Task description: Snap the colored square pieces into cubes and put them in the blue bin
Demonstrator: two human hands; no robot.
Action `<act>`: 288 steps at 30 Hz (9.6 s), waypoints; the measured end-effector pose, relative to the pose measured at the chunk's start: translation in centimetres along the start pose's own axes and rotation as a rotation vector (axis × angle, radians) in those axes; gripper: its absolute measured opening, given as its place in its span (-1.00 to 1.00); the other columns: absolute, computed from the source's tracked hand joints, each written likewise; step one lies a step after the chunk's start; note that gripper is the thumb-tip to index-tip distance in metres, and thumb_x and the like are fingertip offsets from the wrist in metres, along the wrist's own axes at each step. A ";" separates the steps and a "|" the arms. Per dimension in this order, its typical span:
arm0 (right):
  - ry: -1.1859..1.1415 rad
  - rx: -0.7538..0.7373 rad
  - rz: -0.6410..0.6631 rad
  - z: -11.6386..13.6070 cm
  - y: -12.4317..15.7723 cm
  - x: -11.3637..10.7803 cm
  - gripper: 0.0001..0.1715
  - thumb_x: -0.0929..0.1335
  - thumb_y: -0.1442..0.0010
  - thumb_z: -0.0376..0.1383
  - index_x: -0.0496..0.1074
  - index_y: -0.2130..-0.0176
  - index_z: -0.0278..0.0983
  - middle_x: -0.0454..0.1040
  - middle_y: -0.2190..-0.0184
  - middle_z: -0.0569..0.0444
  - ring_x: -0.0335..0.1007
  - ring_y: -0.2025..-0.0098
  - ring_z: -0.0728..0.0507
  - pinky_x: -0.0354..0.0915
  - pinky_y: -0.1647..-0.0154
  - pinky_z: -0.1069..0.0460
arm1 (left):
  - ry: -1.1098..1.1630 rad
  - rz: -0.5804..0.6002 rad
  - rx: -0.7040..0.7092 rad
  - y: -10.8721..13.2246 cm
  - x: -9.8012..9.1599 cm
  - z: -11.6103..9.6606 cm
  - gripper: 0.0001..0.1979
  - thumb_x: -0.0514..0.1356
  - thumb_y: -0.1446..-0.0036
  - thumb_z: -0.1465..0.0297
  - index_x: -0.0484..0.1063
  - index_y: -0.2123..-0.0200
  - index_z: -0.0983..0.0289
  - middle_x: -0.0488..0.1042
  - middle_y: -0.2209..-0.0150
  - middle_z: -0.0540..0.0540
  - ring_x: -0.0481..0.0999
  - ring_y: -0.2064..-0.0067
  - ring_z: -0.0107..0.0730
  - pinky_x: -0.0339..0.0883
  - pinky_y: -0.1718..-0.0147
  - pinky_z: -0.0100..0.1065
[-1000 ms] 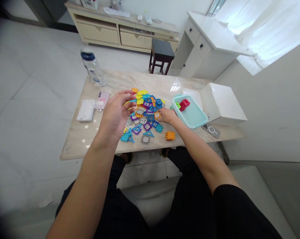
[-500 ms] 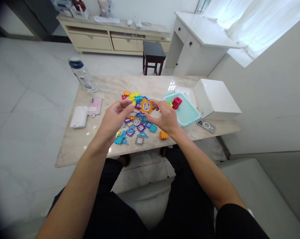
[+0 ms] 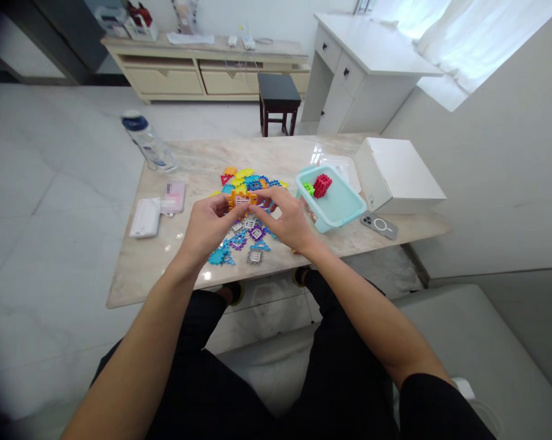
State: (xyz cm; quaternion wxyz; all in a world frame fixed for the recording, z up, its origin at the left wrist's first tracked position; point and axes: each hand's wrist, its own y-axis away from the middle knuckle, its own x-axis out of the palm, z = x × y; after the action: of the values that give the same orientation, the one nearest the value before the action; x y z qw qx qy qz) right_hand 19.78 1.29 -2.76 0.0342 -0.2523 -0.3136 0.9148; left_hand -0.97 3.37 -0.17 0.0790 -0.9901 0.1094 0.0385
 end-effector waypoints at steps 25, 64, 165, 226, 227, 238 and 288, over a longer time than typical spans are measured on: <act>-0.269 0.310 0.019 1.0 -0.3 -0.4 -0.43 0.55 -0.35 0.25 0.62 0.22 -0.19 0.58 0.32 0.10 0.49 0.27 -0.10 0.44 0.28 0.01 | 0.091 0.002 -0.038 0.4 -0.1 -0.8 -0.57 0.59 -0.14 -0.03 0.74 0.27 0.23 0.69 0.32 0.10 0.59 0.30 -0.32 0.41 0.31 -0.33; 0.727 -0.059 0.831 -6.6 -0.9 6.3 -0.63 0.29 -0.57 -0.36 0.67 -0.11 -0.38 0.62 -0.08 -0.24 0.42 -0.18 -0.33 0.31 -0.28 -0.16 | 0.512 -0.451 -0.210 -1.5 -5.7 -0.6 -0.68 0.59 -0.22 0.13 0.64 0.15 0.15 0.75 0.05 0.12 0.76 -0.09 -0.26 0.59 0.25 -0.44; 0.379 -0.034 0.431 -0.3 3.2 -3.9 -0.45 0.46 -0.50 -0.21 0.53 -0.39 -0.20 0.62 -0.28 -0.19 0.48 -0.32 -0.42 0.35 -0.45 -0.35 | 0.103 0.302 -0.305 1.2 4.1 2.5 -0.67 0.40 -0.24 0.33 0.71 -0.03 0.33 0.77 0.22 0.19 0.76 0.18 -0.14 0.62 0.04 -0.18; 0.818 0.432 0.968 -8.1 8.8 -3.8 -0.64 0.46 -0.47 -0.23 0.54 -0.18 -0.33 0.68 -0.16 -0.28 0.67 -0.19 -0.38 0.52 -0.15 -0.08 | -0.691 0.018 -0.046 1.8 2.1 0.3 -0.69 0.25 -0.44 0.30 0.64 -0.16 0.19 0.77 -0.04 0.25 0.73 -0.06 0.07 0.52 -0.15 -0.06; 0.819 0.438 0.963 -8.2 8.8 -3.8 -0.64 0.46 -0.47 -0.24 0.54 -0.18 -0.34 0.68 -0.16 -0.29 0.66 -0.19 -0.38 0.51 -0.17 -0.08 | -0.700 0.018 -0.041 1.8 2.1 0.3 -0.69 0.25 -0.44 0.29 0.64 -0.16 0.19 0.77 -0.03 0.25 0.73 -0.06 0.07 0.52 -0.15 -0.06; 0.816 0.536 0.914 -7.9 9.0 -2.3 -0.56 0.48 -0.41 -0.36 0.52 -0.23 -0.41 0.65 -0.19 -0.31 0.60 -0.27 -0.36 0.45 -0.29 -0.05 | -0.854 0.053 -0.073 1.7 2.0 -0.7 -0.60 0.18 -0.49 0.26 0.61 -0.25 0.22 0.76 -0.12 0.22 0.74 -0.15 0.07 0.54 -0.20 -0.06; 1.001 0.901 0.556 -20.8 -1.0 -10.3 -0.48 0.54 -0.40 -0.02 0.66 -0.05 -0.42 0.72 -0.03 -0.39 0.69 -0.04 -0.42 0.46 0.06 -0.04 | -0.961 0.212 -0.042 2.4 4.1 -4.0 -0.61 0.11 -0.58 0.25 0.61 -0.27 0.18 0.78 -0.04 0.20 0.78 -0.03 0.05 0.58 0.04 -0.14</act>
State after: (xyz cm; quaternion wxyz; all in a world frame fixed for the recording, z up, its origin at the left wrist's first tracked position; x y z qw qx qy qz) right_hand 38.72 11.41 -11.72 0.0403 -0.6724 0.2224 0.7048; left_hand 2.70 -0.49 3.07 0.0964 -0.8452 0.1599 0.5008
